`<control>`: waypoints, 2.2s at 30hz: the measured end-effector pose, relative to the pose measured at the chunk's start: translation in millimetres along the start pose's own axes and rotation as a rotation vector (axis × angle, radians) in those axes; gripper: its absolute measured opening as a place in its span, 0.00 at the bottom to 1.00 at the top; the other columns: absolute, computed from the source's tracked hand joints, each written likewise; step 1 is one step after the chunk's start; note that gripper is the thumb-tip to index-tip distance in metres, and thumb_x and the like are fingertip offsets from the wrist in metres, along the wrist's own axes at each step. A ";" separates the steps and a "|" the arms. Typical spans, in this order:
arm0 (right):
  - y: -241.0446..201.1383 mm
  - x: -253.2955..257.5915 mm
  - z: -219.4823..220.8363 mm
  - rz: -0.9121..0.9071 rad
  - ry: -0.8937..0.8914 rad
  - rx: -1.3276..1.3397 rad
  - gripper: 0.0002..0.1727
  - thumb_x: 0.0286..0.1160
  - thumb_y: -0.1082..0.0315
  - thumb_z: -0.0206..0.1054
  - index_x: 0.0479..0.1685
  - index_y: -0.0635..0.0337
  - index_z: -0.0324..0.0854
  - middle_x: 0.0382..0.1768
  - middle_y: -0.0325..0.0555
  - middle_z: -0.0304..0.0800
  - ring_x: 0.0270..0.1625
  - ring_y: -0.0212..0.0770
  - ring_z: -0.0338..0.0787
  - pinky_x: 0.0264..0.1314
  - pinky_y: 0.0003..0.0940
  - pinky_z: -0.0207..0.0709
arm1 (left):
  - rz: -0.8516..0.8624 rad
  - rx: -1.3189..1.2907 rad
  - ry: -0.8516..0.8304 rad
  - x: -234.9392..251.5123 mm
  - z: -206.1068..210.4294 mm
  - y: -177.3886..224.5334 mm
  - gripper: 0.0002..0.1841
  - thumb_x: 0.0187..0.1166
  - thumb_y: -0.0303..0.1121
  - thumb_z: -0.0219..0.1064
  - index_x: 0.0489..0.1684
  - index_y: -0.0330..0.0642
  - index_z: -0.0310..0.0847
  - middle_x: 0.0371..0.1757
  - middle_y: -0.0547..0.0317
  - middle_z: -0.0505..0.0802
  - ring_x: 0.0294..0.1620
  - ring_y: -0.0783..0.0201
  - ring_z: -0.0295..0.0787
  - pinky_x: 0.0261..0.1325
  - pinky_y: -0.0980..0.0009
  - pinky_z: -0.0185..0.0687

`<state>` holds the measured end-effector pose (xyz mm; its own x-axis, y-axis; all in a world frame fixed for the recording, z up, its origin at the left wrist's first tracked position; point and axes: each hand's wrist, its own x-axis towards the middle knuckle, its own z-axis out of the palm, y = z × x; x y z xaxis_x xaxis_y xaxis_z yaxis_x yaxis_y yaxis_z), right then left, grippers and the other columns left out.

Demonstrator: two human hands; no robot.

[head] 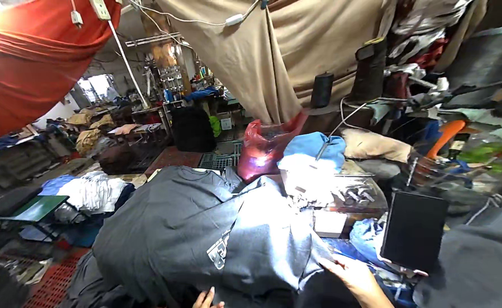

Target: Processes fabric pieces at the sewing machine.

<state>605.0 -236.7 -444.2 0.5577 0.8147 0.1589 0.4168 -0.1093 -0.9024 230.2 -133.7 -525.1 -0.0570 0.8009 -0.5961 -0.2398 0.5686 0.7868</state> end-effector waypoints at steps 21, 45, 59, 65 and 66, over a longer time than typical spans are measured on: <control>-37.6 -37.8 69.9 0.352 -0.267 0.752 0.04 0.76 0.72 0.69 0.33 0.56 0.84 0.29 0.32 0.90 0.34 0.27 0.87 0.44 0.27 0.83 | 1.731 0.771 -0.463 -52.4 149.8 141.3 0.10 0.73 0.33 0.72 0.42 0.38 0.96 0.52 0.48 0.96 0.57 0.57 0.94 0.64 0.60 0.89; -23.5 -44.9 42.7 0.282 -0.275 0.742 0.06 0.74 0.73 0.70 0.30 0.55 0.89 0.28 0.31 0.93 0.34 0.26 0.90 0.46 0.28 0.85 | 1.672 1.057 -0.783 -95.9 157.2 93.2 0.07 0.78 0.35 0.72 0.37 0.44 0.95 0.34 0.57 0.95 0.32 0.65 0.93 0.35 0.68 0.91; -42.8 20.5 50.7 0.158 -0.078 0.645 0.07 0.72 0.73 0.70 0.27 0.57 0.87 0.20 0.28 0.84 0.23 0.21 0.79 0.29 0.19 0.75 | 1.701 1.126 -0.345 -84.3 233.3 89.8 0.09 0.71 0.33 0.71 0.26 0.40 0.94 0.21 0.54 0.93 0.24 0.57 0.94 0.27 0.56 0.89; -46.5 32.6 47.9 0.139 -0.023 0.551 0.07 0.75 0.70 0.69 0.30 0.57 0.88 0.21 0.29 0.83 0.23 0.21 0.79 0.29 0.19 0.74 | 1.581 1.175 -0.305 -84.0 268.5 100.1 0.10 0.75 0.33 0.70 0.30 0.36 0.94 0.31 0.47 0.96 0.37 0.48 0.97 0.40 0.49 0.92; -49.8 36.2 47.8 0.145 -0.006 0.534 0.07 0.76 0.70 0.69 0.30 0.58 0.88 0.22 0.29 0.83 0.23 0.21 0.79 0.29 0.20 0.74 | 1.409 1.274 -0.353 -88.7 276.3 108.4 0.13 0.81 0.35 0.65 0.39 0.36 0.95 0.41 0.45 0.97 0.49 0.47 0.97 0.54 0.47 0.90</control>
<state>570.1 -174.6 -412.7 0.5778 0.8160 0.0169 -0.0873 0.0823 -0.9928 477.0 -91.2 -342.9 0.6585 0.6378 0.3995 0.5448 -0.7702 0.3315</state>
